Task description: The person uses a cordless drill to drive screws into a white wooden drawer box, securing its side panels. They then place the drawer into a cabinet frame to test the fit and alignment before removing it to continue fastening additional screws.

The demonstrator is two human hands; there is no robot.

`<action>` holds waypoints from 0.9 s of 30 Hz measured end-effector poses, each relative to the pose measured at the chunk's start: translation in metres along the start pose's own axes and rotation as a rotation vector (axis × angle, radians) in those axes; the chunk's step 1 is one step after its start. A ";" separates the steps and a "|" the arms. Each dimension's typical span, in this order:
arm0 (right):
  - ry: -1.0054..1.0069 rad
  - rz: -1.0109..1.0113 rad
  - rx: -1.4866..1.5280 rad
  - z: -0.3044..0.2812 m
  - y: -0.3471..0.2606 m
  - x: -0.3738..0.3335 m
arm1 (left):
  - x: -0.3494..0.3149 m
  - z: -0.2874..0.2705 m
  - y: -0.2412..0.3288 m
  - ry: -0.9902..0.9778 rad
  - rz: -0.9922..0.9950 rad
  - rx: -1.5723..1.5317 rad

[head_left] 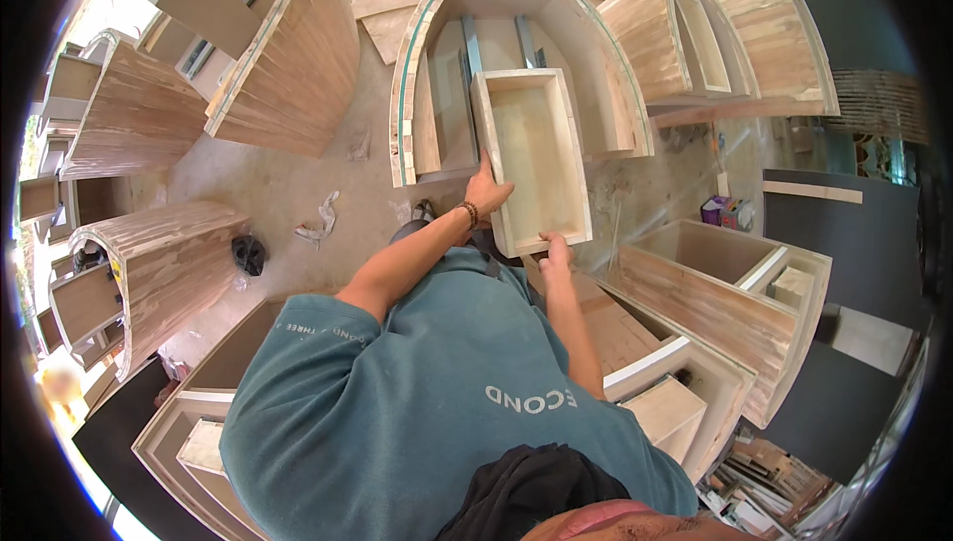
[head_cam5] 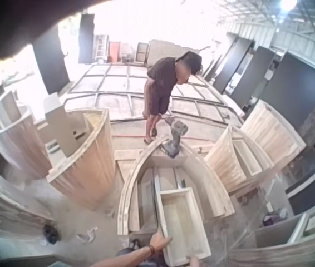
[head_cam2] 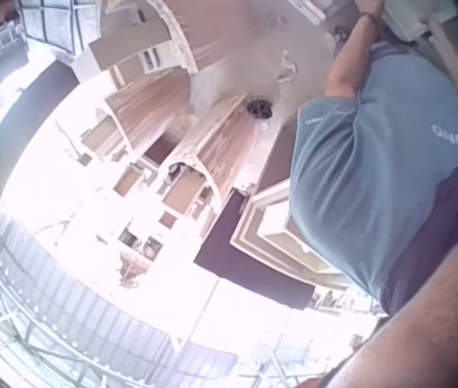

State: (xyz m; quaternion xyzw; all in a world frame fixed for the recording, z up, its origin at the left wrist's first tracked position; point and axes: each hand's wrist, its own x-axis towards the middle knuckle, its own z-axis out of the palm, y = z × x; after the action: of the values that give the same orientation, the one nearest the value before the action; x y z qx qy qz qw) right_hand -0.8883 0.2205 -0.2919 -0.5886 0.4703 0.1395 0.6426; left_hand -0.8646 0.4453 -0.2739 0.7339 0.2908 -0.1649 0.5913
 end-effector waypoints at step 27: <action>-0.562 0.104 0.297 0.147 -0.032 0.075 | 0.080 -0.162 0.061 1.068 0.324 0.769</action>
State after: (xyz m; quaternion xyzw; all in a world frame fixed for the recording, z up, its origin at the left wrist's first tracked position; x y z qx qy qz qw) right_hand -0.7608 0.3143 -0.3497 -0.4023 0.3192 0.2590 0.8181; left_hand -0.7809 0.6120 -0.2338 0.9071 0.3501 0.2194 0.0806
